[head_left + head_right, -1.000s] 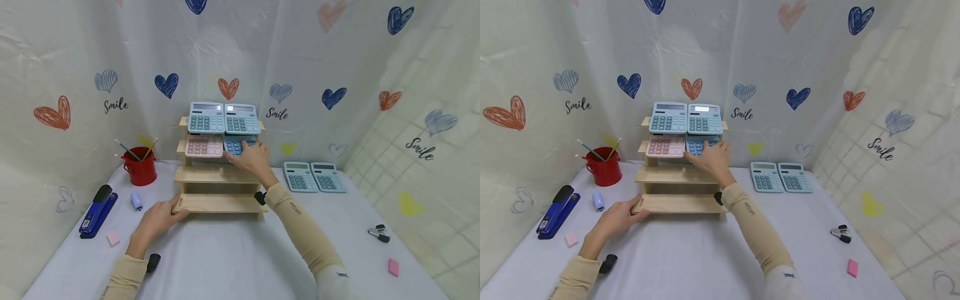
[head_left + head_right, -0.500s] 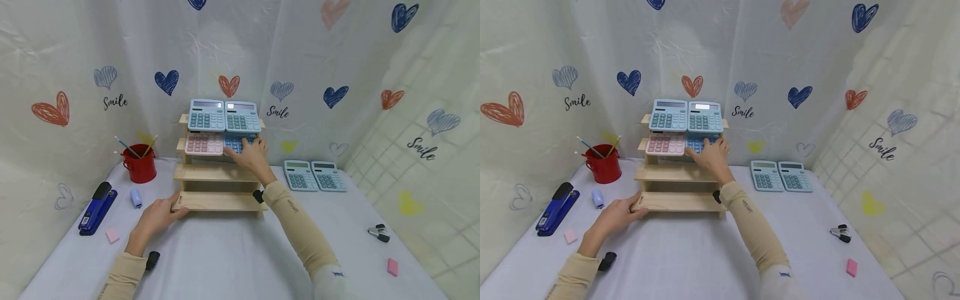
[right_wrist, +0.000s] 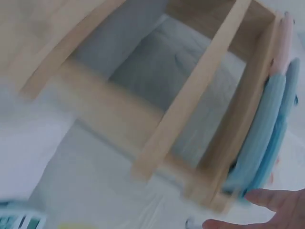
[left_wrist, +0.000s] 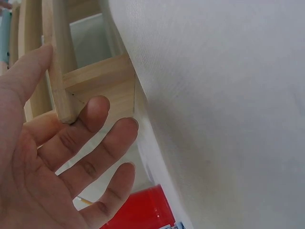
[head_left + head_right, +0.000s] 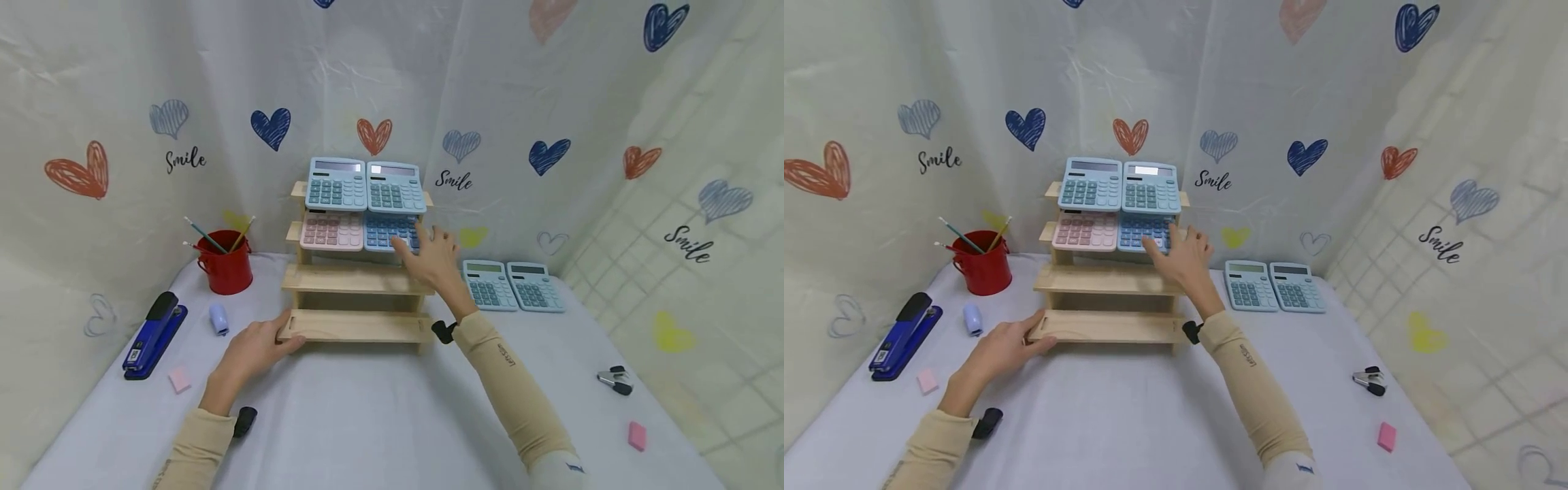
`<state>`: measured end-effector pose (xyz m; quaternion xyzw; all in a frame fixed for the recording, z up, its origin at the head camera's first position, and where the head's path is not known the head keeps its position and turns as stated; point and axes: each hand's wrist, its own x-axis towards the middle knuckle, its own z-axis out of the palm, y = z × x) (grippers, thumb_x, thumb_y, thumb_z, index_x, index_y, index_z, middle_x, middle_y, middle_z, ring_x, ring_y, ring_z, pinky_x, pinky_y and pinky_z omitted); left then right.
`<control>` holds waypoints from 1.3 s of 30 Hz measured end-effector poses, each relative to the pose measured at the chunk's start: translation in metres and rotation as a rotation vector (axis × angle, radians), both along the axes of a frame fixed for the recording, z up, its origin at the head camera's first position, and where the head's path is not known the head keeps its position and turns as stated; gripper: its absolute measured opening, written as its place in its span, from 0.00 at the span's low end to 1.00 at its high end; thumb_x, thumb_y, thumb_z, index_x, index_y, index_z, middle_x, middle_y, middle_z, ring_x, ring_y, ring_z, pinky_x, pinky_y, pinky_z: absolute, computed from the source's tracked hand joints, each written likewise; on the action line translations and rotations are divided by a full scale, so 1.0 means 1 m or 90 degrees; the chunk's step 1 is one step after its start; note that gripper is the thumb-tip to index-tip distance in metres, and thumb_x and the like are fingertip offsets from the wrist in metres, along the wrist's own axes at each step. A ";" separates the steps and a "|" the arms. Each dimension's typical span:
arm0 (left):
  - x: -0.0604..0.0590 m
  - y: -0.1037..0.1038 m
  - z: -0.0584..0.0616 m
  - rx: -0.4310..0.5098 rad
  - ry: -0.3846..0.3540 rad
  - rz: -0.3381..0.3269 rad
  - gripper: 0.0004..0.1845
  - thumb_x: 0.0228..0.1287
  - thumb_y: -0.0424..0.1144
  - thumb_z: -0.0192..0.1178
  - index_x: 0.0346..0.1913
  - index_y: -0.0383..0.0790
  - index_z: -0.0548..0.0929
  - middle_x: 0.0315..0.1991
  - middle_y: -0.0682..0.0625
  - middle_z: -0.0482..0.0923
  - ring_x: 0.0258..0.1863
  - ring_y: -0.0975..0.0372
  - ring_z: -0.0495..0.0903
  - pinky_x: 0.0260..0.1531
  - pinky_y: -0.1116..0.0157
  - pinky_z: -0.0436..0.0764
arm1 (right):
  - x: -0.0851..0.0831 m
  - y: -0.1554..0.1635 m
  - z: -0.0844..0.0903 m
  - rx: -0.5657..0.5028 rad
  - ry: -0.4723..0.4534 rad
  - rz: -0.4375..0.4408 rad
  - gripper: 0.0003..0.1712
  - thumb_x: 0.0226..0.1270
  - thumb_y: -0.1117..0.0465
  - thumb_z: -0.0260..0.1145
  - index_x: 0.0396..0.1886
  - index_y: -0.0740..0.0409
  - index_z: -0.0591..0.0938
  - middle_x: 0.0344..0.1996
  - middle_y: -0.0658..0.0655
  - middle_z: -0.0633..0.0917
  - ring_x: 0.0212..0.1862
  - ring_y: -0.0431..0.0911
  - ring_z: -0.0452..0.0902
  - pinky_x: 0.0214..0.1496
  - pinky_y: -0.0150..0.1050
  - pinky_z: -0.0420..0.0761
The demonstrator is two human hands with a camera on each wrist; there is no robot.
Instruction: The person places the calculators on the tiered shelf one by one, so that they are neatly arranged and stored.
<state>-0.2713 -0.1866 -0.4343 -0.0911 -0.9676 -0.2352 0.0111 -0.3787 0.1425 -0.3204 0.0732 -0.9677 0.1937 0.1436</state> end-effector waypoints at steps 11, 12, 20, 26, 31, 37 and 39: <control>0.001 -0.010 0.006 0.011 0.001 0.008 0.45 0.67 0.60 0.61 0.76 0.35 0.62 0.42 0.36 0.83 0.37 0.55 0.74 0.30 0.62 0.69 | -0.018 0.115 -0.048 0.036 -0.094 -0.079 0.53 0.72 0.27 0.43 0.80 0.62 0.53 0.73 0.81 0.56 0.73 0.81 0.46 0.69 0.77 0.50; 0.001 -0.010 0.006 0.011 0.002 0.009 0.44 0.67 0.60 0.61 0.76 0.35 0.62 0.38 0.39 0.82 0.37 0.55 0.73 0.30 0.63 0.68 | -0.020 0.125 -0.056 0.048 -0.120 -0.084 0.54 0.72 0.28 0.43 0.80 0.64 0.52 0.73 0.82 0.55 0.72 0.82 0.46 0.70 0.77 0.50; 0.003 -0.010 0.005 0.020 -0.005 0.003 0.44 0.67 0.59 0.61 0.76 0.35 0.62 0.33 0.41 0.80 0.35 0.55 0.73 0.28 0.63 0.67 | -0.035 0.171 -0.092 0.068 -0.273 -0.090 0.62 0.68 0.25 0.48 0.79 0.71 0.44 0.74 0.86 0.44 0.72 0.87 0.37 0.70 0.78 0.49; 0.000 -0.002 0.000 0.013 -0.007 -0.003 0.44 0.67 0.60 0.62 0.76 0.36 0.63 0.42 0.37 0.83 0.37 0.55 0.74 0.31 0.61 0.70 | -0.043 0.188 -0.099 0.079 -0.326 -0.101 0.64 0.66 0.25 0.51 0.80 0.69 0.43 0.73 0.87 0.40 0.69 0.90 0.32 0.66 0.81 0.50; 0.000 0.004 -0.001 0.012 -0.027 0.003 0.45 0.66 0.61 0.62 0.77 0.39 0.63 0.28 0.47 0.76 0.36 0.56 0.72 0.29 0.63 0.67 | -0.047 0.195 -0.105 0.075 -0.350 -0.120 0.64 0.62 0.24 0.57 0.81 0.63 0.46 0.72 0.89 0.42 0.70 0.89 0.33 0.66 0.81 0.52; 0.001 0.003 0.001 0.007 -0.021 0.009 0.44 0.66 0.60 0.62 0.77 0.38 0.63 0.27 0.46 0.75 0.36 0.55 0.72 0.29 0.62 0.67 | -0.049 0.189 -0.106 0.089 -0.367 -0.108 0.64 0.61 0.24 0.58 0.82 0.58 0.44 0.72 0.89 0.43 0.70 0.89 0.34 0.66 0.80 0.52; 0.001 0.001 0.002 0.005 -0.015 0.011 0.44 0.66 0.60 0.62 0.76 0.38 0.63 0.27 0.46 0.75 0.36 0.55 0.72 0.28 0.62 0.67 | -0.049 0.184 -0.104 0.099 -0.370 -0.091 0.64 0.63 0.25 0.57 0.82 0.58 0.43 0.73 0.88 0.43 0.70 0.89 0.32 0.66 0.81 0.51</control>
